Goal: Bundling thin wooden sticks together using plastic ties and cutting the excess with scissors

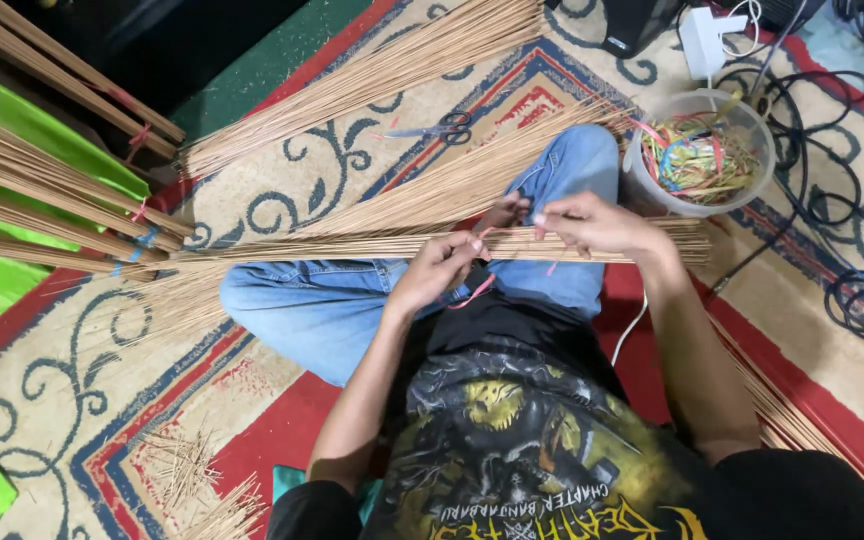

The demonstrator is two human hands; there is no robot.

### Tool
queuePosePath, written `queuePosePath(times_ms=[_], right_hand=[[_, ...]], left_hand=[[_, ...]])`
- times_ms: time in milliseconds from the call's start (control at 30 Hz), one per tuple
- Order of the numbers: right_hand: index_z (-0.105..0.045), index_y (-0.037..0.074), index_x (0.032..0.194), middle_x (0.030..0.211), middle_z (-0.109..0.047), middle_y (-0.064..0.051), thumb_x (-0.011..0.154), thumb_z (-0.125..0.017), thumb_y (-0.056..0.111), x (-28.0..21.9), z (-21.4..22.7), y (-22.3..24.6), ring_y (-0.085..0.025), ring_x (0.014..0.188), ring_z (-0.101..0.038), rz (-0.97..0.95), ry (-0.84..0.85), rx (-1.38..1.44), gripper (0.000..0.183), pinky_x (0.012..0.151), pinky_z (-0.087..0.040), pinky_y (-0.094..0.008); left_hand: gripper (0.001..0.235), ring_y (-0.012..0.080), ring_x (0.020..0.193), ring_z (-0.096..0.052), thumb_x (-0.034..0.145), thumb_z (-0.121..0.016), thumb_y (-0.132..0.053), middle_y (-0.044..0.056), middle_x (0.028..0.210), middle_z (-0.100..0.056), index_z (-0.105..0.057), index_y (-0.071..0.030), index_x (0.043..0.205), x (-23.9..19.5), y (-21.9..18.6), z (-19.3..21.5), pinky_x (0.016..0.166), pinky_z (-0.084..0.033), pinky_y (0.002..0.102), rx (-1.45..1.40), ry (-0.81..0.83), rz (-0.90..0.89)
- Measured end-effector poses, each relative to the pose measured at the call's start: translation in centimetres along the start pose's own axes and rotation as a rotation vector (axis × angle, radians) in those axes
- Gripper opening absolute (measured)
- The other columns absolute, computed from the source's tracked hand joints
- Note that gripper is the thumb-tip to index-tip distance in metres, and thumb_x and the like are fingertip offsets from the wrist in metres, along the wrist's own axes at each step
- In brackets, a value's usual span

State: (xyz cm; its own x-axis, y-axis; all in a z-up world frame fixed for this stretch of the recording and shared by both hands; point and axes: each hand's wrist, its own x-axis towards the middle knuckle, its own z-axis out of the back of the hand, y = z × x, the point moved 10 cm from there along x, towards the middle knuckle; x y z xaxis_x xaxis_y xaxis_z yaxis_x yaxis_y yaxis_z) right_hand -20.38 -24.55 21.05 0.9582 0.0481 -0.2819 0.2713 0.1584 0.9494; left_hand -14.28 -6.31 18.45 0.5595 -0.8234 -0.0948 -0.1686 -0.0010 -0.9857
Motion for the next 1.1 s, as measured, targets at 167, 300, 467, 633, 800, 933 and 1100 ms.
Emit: queuePosePath(times_ms=[167,300,467,633,800,933,1100], right_hand=[[-0.067,0.0,0.121,0.107,-0.068,-0.026,0.094,-0.059,0.009,-1.2,-2.3,3.2,-0.035,0.103,-0.056,0.139,0.174,-0.363,0.03,0.087,-0.046,-0.05],[-0.048,-0.004,0.147,0.146,-0.054,-0.029,0.096,-0.065,0.013,-2.5,-7.5,9.6,-0.038,0.139,-0.048,0.375,0.219,-0.069,0.056,0.115,-0.036,-0.055],[-0.069,0.006,0.115,0.096,-0.073,-0.016,0.099,-0.066,0.022,0.0,-9.5,4.8,-0.029,0.094,-0.071,0.313,0.236,-0.332,0.023,0.079,-0.059,-0.043],[-0.075,0.01,0.088,0.058,-0.055,0.001,0.104,-0.057,0.023,-0.3,-7.1,1.8,-0.01,0.045,-0.054,0.173,0.314,-0.244,0.027,0.041,-0.049,-0.025],[-0.074,0.007,0.113,0.103,-0.082,-0.015,0.099,-0.062,0.029,-2.1,-4.9,-2.3,-0.024,0.098,-0.074,0.052,0.399,-0.36,0.029,0.085,-0.057,-0.044],[-0.064,0.007,0.131,0.129,-0.07,-0.019,0.087,-0.076,0.047,-3.1,-6.7,-1.3,-0.038,0.128,-0.061,0.11,0.224,-0.476,0.06,0.107,-0.046,-0.054],[-0.068,0.008,0.095,0.062,-0.05,0.006,0.105,-0.05,0.011,-2.7,-4.1,-7.9,-0.007,0.049,-0.047,0.068,0.076,-0.161,0.021,0.041,-0.039,-0.022]], left_hand=[[0.018,0.0099,0.057,-0.047,0.1,-0.061,-0.019,0.001,0.057,-0.057,-0.076,-0.008,0.1,-2.5,-2.7,-1.4,0.058,-0.042,0.025,0.318,0.081,-0.002],[0.015,0.015,0.061,-0.05,0.096,-0.063,-0.016,0.002,0.058,-0.054,-0.076,-0.011,0.095,-4.0,-5.5,-2.0,0.062,-0.045,0.03,0.457,0.084,-0.048],[0.011,0.0167,0.062,-0.05,0.095,-0.065,-0.016,0.003,0.059,-0.052,-0.074,-0.012,0.091,-4.2,-6.1,-0.4,0.064,-0.046,0.032,0.511,0.049,-0.052],[0.016,0.0145,0.061,-0.048,0.095,-0.065,-0.017,0.001,0.057,-0.052,-0.074,-0.013,0.081,-2.8,-2.6,1.3,0.063,-0.043,0.029,0.464,0.06,-0.022],[0.016,0.0138,0.063,-0.051,0.095,-0.068,-0.021,-0.001,0.058,-0.054,-0.075,-0.014,0.082,-1.6,1.7,0.6,0.064,-0.044,0.029,0.443,0.096,0.024],[0.015,0.0216,0.064,-0.059,0.093,-0.07,-0.024,0.006,0.062,-0.063,-0.075,-0.016,0.082,-0.1,1.1,-3.5,0.068,-0.049,0.036,0.512,0.196,0.004],[0.021,0.025,0.074,-0.068,0.098,-0.062,-0.023,0.01,0.07,-0.07,-0.074,-0.017,0.082,1.0,1.8,-3.8,0.077,-0.054,0.038,0.547,0.228,0.022]])
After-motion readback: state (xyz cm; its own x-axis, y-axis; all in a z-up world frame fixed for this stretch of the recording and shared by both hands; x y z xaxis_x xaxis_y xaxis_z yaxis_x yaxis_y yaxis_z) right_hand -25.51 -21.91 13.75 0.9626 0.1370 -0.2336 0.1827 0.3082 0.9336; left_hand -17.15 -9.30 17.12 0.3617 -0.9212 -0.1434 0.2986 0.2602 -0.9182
